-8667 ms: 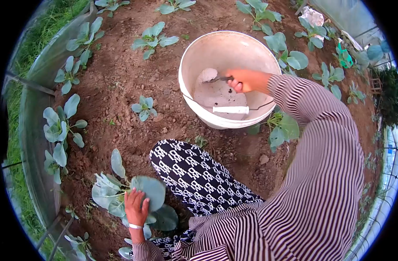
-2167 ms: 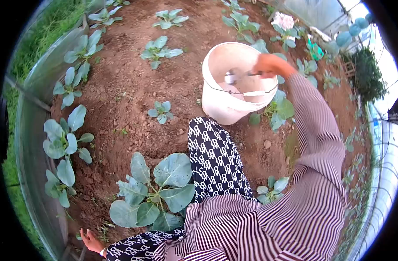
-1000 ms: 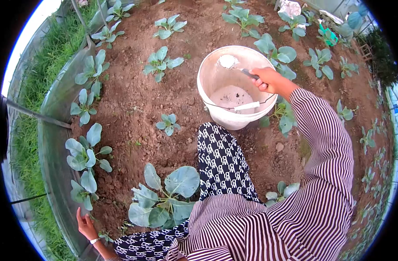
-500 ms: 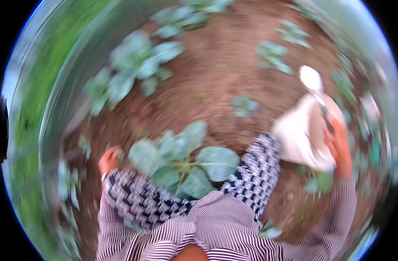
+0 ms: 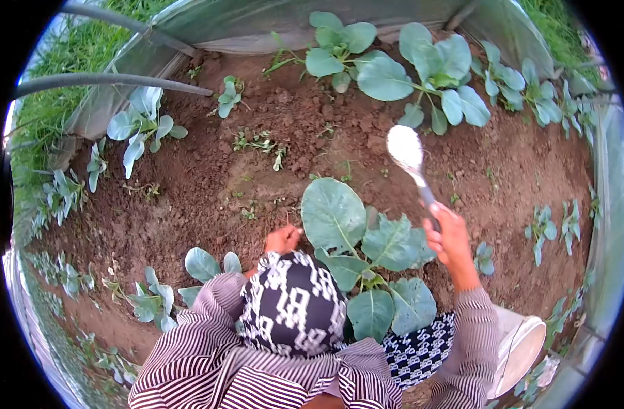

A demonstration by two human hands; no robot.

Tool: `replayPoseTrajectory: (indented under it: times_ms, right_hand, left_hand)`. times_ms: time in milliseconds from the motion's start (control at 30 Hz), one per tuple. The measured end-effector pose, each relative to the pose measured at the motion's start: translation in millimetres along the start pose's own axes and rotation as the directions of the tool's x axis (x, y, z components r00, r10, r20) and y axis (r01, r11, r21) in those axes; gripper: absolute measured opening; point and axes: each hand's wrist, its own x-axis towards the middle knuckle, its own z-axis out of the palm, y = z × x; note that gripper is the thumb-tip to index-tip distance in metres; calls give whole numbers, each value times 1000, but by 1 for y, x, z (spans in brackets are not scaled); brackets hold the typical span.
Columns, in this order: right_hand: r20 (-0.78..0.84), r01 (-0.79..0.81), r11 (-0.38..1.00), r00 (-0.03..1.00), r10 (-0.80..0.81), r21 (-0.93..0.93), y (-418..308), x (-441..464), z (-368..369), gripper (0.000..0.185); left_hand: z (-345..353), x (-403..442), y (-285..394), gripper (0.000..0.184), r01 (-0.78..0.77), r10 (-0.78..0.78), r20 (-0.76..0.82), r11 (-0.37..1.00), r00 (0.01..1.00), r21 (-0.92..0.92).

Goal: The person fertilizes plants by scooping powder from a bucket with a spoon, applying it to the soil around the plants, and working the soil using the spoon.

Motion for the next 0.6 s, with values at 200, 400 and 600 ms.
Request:
replayPoseTrajectory:
  times_ms: [200,400,600]
  right_hand:
    - [170,54,997,984,-44,-54,8,149,141,26]
    - [54,86,972,996,-76,-220,2,247,234,25]
    - [-33,128,928,988,-149,-350,5,270,240,29]
  left_hand:
    - [10,-4,7,19,-135,141,-114,989,983,60]
    - [7,-3,4,20,-194,190,-145,981,971,-12]
    - [0,-1,7,22,-190,185,-100,981,978,-41]
